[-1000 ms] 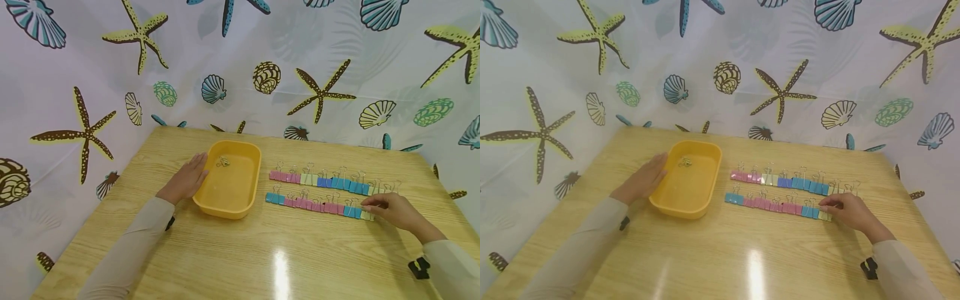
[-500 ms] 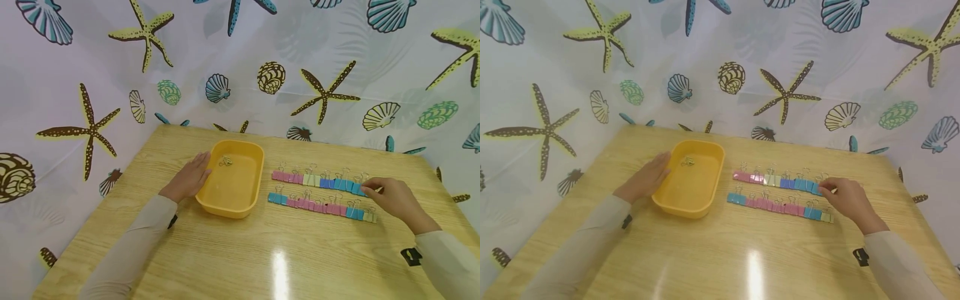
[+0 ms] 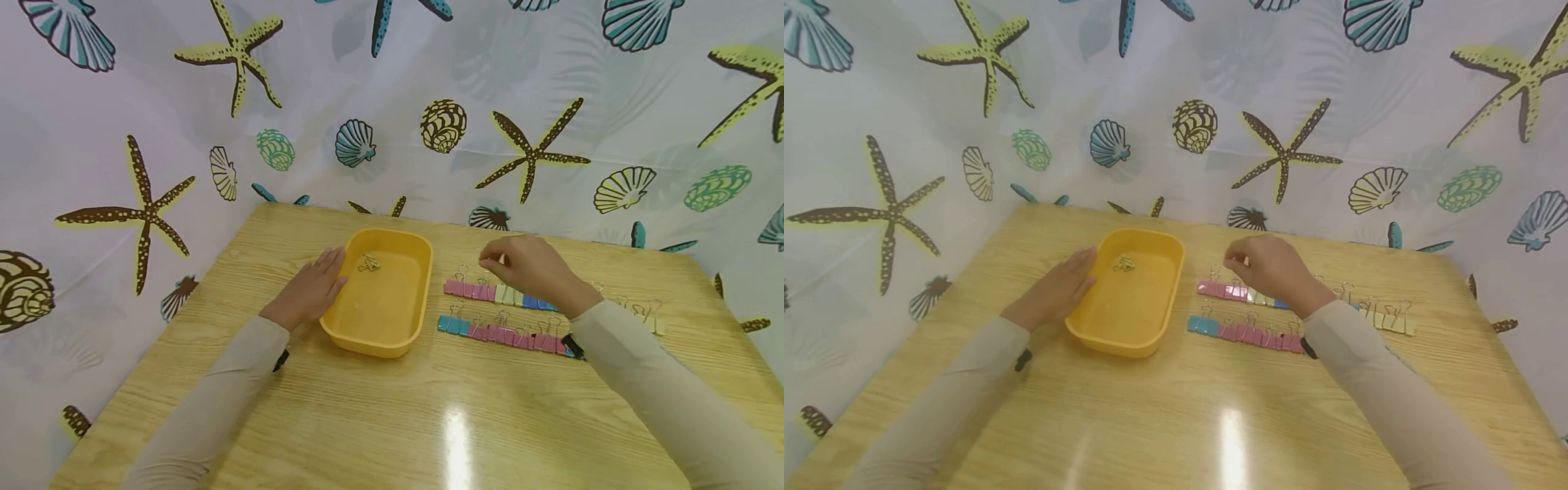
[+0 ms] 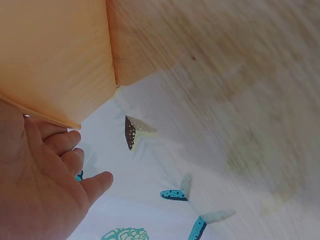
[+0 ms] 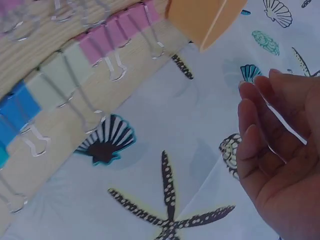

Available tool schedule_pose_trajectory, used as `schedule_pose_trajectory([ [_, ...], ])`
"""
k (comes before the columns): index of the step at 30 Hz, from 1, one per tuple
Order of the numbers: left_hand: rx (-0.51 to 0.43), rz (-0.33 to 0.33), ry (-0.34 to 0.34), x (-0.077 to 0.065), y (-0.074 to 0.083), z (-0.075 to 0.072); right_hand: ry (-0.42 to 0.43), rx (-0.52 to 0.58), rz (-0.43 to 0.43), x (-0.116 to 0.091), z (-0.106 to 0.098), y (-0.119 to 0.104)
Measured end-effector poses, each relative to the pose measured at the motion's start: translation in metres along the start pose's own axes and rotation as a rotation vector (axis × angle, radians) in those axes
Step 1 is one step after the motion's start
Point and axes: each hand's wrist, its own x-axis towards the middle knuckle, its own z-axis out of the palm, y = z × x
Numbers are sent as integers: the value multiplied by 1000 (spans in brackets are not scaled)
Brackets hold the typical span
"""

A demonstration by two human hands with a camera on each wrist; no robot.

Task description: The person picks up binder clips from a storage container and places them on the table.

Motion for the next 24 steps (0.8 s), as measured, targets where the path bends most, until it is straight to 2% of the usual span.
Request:
schedule_pose_trajectory([
  [8,-5,-9,-7,0,1,-4,-14,52,-201,68,4,-59],
  [11,-9,-13,-1,1,1,-5,-25,35,-253,91,7,-78],
  [13,-13,-10,4,1,2,-5,-36,33,-257,106,12,-85],
  [16,-12,-6,6,2,2,-4,-60,73,-216,125,25,-89],
  [20,0,-3,13,3,2,-3,-69,194,-89,141,46,-88],
  [24,-15,-5,17,0,3,-2,-100,178,53,149,69,-88],
])
